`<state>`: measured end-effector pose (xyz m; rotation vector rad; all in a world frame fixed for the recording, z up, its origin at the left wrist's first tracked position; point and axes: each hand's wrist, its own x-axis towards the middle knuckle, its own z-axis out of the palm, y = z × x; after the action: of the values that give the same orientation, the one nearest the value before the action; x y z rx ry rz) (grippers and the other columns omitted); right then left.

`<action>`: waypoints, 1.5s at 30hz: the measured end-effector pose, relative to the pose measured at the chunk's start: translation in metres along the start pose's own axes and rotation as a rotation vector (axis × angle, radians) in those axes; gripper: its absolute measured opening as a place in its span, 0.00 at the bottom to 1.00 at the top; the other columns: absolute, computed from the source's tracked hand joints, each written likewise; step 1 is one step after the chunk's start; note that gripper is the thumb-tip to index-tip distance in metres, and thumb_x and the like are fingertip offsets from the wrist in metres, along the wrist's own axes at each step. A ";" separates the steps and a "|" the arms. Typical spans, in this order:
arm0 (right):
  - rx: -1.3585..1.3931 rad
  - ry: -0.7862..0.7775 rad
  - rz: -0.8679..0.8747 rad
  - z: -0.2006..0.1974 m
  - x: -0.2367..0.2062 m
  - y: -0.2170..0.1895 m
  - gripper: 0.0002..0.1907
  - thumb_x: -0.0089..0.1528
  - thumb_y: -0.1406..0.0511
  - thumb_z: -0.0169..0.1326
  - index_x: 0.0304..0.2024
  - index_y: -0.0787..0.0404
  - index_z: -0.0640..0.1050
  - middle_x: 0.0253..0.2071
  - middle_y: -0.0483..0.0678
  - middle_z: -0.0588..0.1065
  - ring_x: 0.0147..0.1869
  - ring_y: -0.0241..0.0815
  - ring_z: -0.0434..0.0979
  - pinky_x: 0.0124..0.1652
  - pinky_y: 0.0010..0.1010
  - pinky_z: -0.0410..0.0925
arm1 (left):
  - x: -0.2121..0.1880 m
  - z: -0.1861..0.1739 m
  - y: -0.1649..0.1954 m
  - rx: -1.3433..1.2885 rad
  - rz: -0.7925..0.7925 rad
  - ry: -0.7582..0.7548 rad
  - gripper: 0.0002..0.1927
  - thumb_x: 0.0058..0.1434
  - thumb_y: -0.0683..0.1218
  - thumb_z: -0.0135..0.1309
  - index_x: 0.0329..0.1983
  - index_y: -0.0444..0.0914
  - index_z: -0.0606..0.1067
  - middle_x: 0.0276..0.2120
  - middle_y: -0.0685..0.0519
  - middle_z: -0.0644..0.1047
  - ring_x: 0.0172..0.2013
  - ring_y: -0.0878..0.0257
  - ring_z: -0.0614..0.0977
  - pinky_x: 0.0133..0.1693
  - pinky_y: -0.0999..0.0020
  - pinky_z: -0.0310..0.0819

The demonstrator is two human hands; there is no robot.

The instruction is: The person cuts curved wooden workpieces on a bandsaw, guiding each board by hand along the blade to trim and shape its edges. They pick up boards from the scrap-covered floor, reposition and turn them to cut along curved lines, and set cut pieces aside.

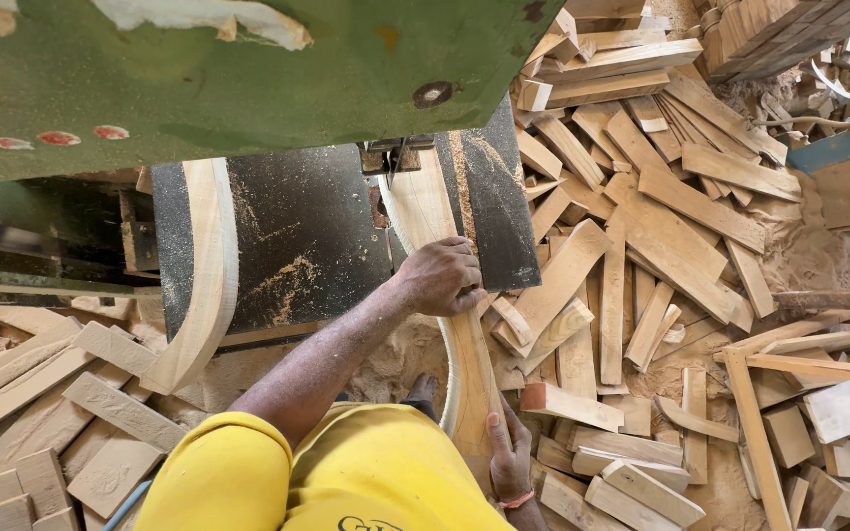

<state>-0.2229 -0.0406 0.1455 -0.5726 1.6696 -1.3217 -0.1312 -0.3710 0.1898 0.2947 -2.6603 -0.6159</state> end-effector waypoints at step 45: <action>0.001 -0.443 0.117 0.022 0.042 -0.022 0.34 0.69 0.60 0.48 0.76 0.61 0.56 0.68 0.52 0.68 0.66 0.40 0.70 0.60 0.32 0.68 | -0.006 -0.010 0.044 -0.026 -0.181 -0.251 0.22 0.64 0.58 0.54 0.18 0.42 0.76 0.21 0.52 0.77 0.32 0.58 0.79 0.61 0.58 0.66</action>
<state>-0.2278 -0.0928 0.1502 -0.6983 1.3165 -1.0214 -0.1267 -0.3343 0.2168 0.4837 -2.8829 -0.7904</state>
